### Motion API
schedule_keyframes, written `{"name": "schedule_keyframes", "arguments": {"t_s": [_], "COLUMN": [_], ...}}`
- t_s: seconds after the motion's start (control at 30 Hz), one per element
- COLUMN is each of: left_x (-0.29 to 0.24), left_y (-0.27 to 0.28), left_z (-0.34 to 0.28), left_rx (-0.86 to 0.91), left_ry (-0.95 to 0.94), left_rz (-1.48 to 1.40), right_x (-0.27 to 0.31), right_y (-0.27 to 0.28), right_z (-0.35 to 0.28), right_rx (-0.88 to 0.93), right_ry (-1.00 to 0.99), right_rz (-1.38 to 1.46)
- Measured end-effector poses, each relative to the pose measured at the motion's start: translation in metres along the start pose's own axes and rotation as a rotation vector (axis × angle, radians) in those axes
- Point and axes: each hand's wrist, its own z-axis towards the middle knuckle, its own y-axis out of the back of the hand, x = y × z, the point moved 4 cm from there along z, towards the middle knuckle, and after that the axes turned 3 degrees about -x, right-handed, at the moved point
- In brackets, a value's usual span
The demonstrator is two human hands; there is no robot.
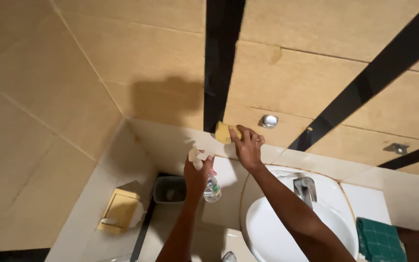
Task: The person cleans the bathroom wall tiles using a spray bottle and a sponge. They repeatedly spray the cleaning solution onto the beige tiles and scrub the surface with the sponge, focusing on the vertical black stripes and the grout lines.
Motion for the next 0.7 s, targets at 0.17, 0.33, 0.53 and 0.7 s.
{"name": "schedule_keyframes", "arguments": {"t_s": [0.17,0.33,0.53,0.7], "left_x": [-0.042,-0.116,-0.181,-0.230], "left_y": [0.011,0.012,0.007,-0.001], "left_z": [0.030,0.061,0.089,0.101], "left_rx": [0.012,0.082,0.119,0.175], "left_ry": [-0.060,-0.156,-0.163,-0.276], "left_rz": [-0.098,-0.042,-0.051,-0.002], "right_x": [0.027,0.038,0.034,0.035], "right_y": [0.033,0.071,0.136,0.201], "right_z": [0.067,0.129,0.225,0.313], "right_rx": [-0.058,-0.124,-0.260,-0.486], "right_ry": [-0.001,-0.021,-0.082,-0.023], "right_rz": [-0.004,0.008,-0.009,0.006]}}
